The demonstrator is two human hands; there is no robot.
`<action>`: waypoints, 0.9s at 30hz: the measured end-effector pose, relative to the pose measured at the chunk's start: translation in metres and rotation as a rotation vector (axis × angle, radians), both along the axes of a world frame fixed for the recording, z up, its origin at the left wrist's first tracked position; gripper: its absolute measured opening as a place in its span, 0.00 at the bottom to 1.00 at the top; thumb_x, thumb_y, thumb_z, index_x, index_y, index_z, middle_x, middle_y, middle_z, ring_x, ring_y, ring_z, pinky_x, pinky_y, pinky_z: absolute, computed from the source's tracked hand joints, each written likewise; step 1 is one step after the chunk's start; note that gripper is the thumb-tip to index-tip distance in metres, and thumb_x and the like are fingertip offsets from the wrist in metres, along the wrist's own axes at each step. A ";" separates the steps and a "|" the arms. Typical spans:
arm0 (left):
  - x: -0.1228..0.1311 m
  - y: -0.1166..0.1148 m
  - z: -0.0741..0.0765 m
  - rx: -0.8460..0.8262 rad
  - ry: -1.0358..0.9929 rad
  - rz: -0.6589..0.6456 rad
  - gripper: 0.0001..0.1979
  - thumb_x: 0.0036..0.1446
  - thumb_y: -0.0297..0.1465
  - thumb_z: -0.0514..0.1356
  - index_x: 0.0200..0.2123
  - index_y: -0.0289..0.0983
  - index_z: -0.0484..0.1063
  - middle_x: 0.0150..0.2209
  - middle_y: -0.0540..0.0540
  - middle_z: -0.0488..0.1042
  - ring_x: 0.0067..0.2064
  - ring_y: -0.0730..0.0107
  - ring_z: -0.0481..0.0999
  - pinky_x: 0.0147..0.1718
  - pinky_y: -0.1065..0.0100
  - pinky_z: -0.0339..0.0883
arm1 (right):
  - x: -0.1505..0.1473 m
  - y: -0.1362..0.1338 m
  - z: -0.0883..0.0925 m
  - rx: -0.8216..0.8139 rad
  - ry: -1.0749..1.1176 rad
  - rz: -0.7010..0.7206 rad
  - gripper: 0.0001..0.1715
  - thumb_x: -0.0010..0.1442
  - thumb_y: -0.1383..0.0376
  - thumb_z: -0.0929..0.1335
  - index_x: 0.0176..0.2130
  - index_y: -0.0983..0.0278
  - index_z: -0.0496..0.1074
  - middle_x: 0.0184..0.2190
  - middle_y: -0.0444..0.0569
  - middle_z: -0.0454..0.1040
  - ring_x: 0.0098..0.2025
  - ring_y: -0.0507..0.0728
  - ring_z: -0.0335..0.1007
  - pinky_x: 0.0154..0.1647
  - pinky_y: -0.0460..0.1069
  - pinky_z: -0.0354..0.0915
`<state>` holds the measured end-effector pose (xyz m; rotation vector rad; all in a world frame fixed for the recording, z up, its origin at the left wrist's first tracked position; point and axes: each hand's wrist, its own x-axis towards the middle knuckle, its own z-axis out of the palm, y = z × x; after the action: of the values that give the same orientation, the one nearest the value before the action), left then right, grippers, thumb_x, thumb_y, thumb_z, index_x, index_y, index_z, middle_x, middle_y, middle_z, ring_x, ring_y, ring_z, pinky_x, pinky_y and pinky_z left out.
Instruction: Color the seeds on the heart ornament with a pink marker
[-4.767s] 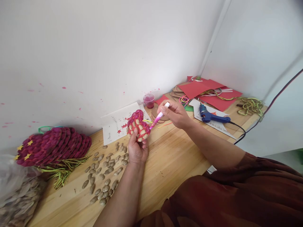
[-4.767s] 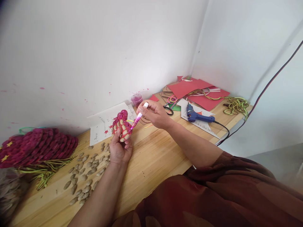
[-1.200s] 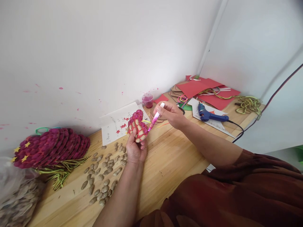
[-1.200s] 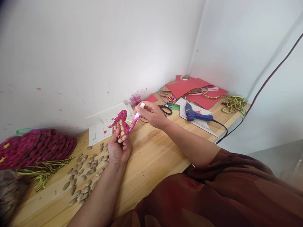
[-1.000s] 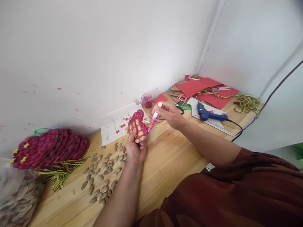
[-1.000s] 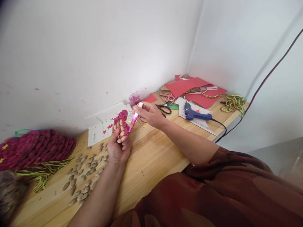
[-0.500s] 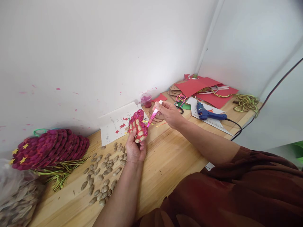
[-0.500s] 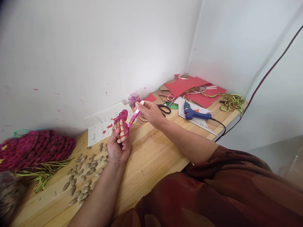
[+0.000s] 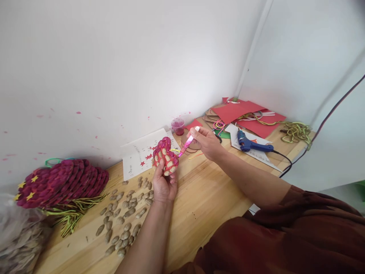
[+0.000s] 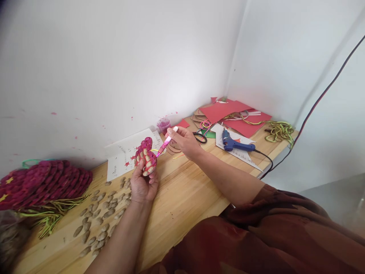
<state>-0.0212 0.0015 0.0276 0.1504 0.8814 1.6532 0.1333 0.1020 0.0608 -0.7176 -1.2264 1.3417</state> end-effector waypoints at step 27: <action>0.007 0.008 -0.003 0.025 -0.120 0.046 0.19 0.50 0.35 0.78 0.38 0.36 0.75 0.25 0.54 0.75 0.17 0.81 0.66 0.13 0.79 0.53 | -0.033 0.087 0.023 0.315 -1.367 -0.339 0.20 0.72 0.51 0.67 0.45 0.61 0.84 0.51 0.57 0.84 0.60 0.70 0.68 0.56 0.59 0.60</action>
<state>-0.0143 0.0097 0.0247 0.0475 0.7787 1.6985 0.0998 0.1890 0.0838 -1.6115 -2.1369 0.2068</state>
